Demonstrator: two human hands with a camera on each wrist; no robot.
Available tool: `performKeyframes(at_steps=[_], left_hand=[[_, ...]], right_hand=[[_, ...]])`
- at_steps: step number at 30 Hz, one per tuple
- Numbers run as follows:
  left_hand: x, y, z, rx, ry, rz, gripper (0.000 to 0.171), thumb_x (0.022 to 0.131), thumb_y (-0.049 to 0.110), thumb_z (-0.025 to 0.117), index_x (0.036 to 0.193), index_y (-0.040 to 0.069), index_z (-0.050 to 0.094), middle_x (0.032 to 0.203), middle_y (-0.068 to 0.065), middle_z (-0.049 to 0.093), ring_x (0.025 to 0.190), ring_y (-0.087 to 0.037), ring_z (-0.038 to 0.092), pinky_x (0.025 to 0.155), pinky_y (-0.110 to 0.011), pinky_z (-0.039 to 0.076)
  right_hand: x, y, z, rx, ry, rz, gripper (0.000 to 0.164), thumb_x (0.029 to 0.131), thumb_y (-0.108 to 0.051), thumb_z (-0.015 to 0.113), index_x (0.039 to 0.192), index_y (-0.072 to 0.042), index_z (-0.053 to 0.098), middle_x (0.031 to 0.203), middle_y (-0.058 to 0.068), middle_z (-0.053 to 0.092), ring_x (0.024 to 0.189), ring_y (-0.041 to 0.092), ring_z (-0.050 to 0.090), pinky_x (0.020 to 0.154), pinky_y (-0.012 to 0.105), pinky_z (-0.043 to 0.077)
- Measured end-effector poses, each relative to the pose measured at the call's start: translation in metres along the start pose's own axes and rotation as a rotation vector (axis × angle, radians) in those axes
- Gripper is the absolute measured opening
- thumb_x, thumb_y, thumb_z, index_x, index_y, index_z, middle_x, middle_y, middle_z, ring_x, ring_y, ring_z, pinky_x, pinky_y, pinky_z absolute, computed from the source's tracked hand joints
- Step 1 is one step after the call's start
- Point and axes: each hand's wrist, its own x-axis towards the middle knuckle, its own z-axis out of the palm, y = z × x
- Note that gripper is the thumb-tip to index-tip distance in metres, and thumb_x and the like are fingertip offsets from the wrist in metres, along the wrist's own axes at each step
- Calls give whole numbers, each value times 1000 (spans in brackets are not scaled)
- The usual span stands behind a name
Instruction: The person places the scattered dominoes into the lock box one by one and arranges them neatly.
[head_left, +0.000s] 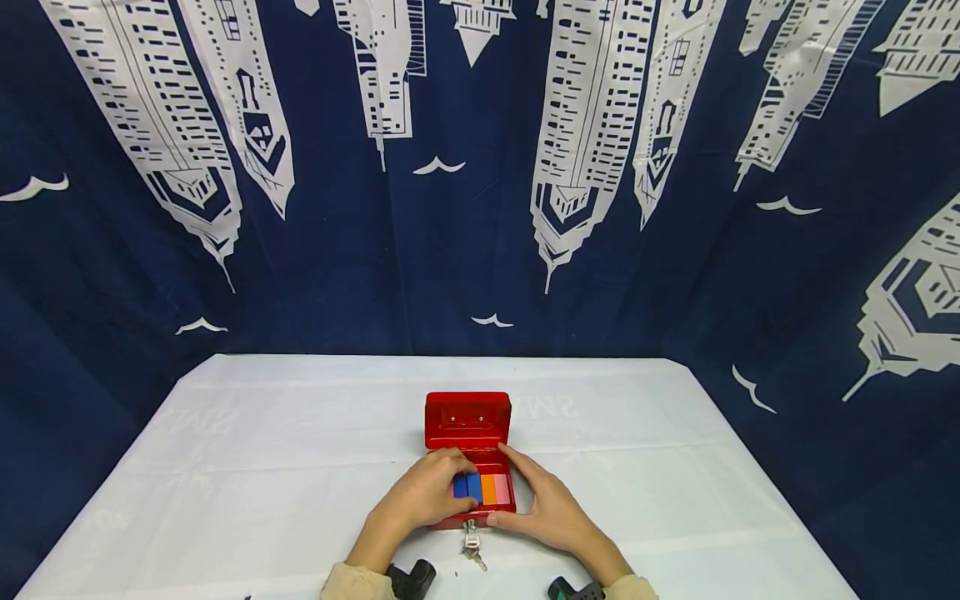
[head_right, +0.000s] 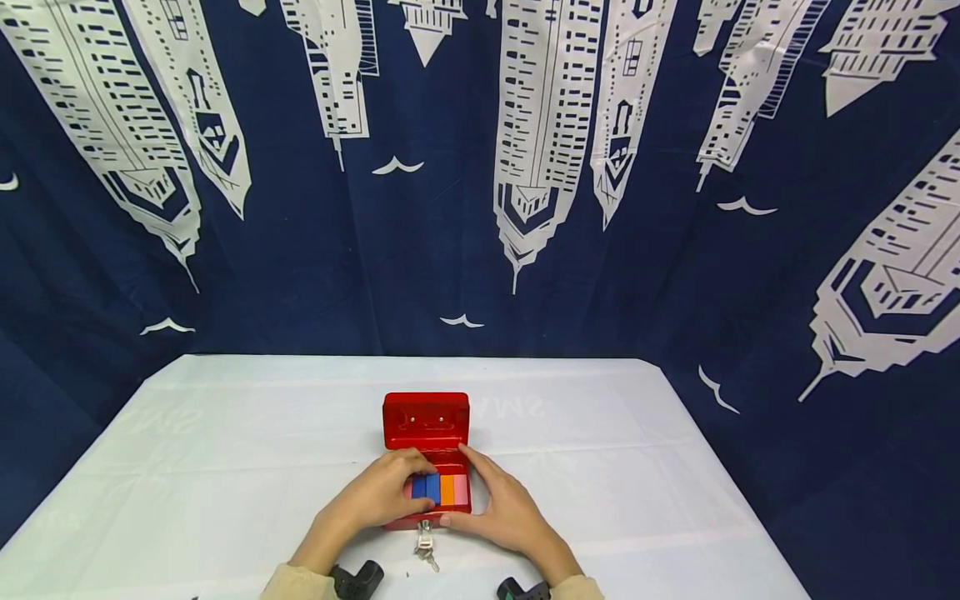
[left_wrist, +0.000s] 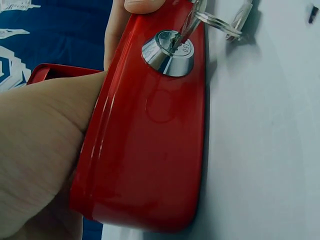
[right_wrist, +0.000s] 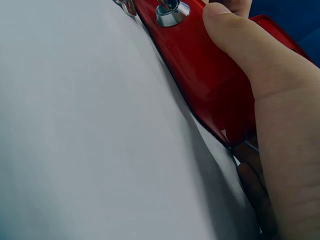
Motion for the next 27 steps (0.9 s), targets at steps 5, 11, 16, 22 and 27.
performKeyframes(at_steps=[5,11,16,22,27], left_hand=[[0,1,1,7,-17,-21,38,82,24,88,113,6,77,114,-5,75,108,-24,65,102,-46,55],[0,3,0,5,-18,-26,37,81,23,88,112,6,77,113,-5,74,108,-25,65,102,-47,55],[1,3,1,22,-8,-27,38,80,23,89,112,7,76,111,-5,75,106,-25,64,101,-46,55],[1,5,2,33,-5,-44,38,79,24,90,111,8,77,110,-4,75,108,-25,64,102,-48,55],[1,5,3,25,-8,-49,38,79,23,90,111,9,76,110,-3,75,109,-25,64,102,-49,55]], right_hand=[[1,-1,-1,-3,-1,-2,98,77,-64,82,158,-31,40,158,1,48,145,28,47,114,59,43],[0,0,-1,-2,-2,2,97,77,-64,82,158,-31,40,158,0,48,144,27,48,114,59,43],[0,-1,-1,-3,0,5,97,77,-64,82,158,-32,40,158,-1,48,144,27,48,114,59,43],[0,-1,0,2,0,8,96,77,-61,83,158,-32,40,157,-1,49,143,27,48,112,59,44],[-1,-2,1,0,0,15,97,77,-60,84,158,-32,40,157,-2,49,143,27,49,112,59,44]])
